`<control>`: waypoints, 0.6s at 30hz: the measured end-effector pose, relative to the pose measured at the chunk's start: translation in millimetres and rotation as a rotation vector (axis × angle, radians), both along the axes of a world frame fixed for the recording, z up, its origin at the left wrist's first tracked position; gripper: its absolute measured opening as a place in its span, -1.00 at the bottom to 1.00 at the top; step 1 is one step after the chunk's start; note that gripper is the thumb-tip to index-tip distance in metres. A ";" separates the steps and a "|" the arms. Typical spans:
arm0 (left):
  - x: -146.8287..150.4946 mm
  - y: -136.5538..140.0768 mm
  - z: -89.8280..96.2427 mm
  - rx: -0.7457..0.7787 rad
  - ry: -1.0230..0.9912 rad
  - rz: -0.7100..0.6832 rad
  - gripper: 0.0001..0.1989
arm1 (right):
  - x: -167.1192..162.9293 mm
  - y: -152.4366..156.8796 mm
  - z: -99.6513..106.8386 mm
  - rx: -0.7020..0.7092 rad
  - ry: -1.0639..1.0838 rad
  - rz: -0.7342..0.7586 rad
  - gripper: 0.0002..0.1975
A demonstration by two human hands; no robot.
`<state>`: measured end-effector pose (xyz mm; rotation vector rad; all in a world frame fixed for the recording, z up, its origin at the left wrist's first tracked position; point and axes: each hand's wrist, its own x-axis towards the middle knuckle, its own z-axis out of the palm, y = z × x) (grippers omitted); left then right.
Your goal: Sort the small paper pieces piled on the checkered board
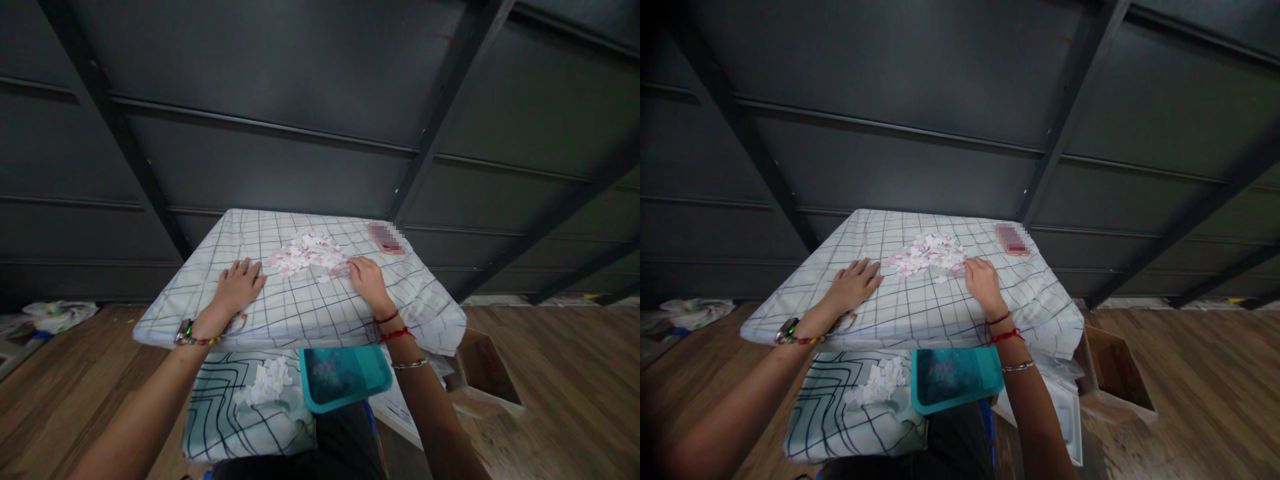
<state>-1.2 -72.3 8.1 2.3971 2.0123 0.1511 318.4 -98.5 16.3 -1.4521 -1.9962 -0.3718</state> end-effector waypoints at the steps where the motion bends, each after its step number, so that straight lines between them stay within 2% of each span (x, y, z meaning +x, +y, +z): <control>1: 0.0 0.1 0.0 0.001 -0.001 0.001 -0.41 | 0.0 0.0 -0.1 -0.008 -0.012 0.020 -0.75; 5: 0.3 -0.1 0.4 0.001 -0.006 0.005 -0.41 | -0.1 0.6 -0.9 -0.013 -0.059 0.018 -0.76; 9: 0.6 -0.8 1.8 -0.008 -0.012 0.001 -0.41 | 0.1 0.3 -1.0 0.046 -0.026 -0.015 -0.76; 14: 0.4 -0.4 1.9 -0.013 -0.005 0.004 -0.41 | -0.5 -1.6 0.3 0.061 -0.001 0.045 -0.76; 18: 0.2 -0.4 1.3 -0.011 -0.008 0.008 -0.41 | -0.3 -0.6 -0.2 0.067 -0.016 -0.020 -0.76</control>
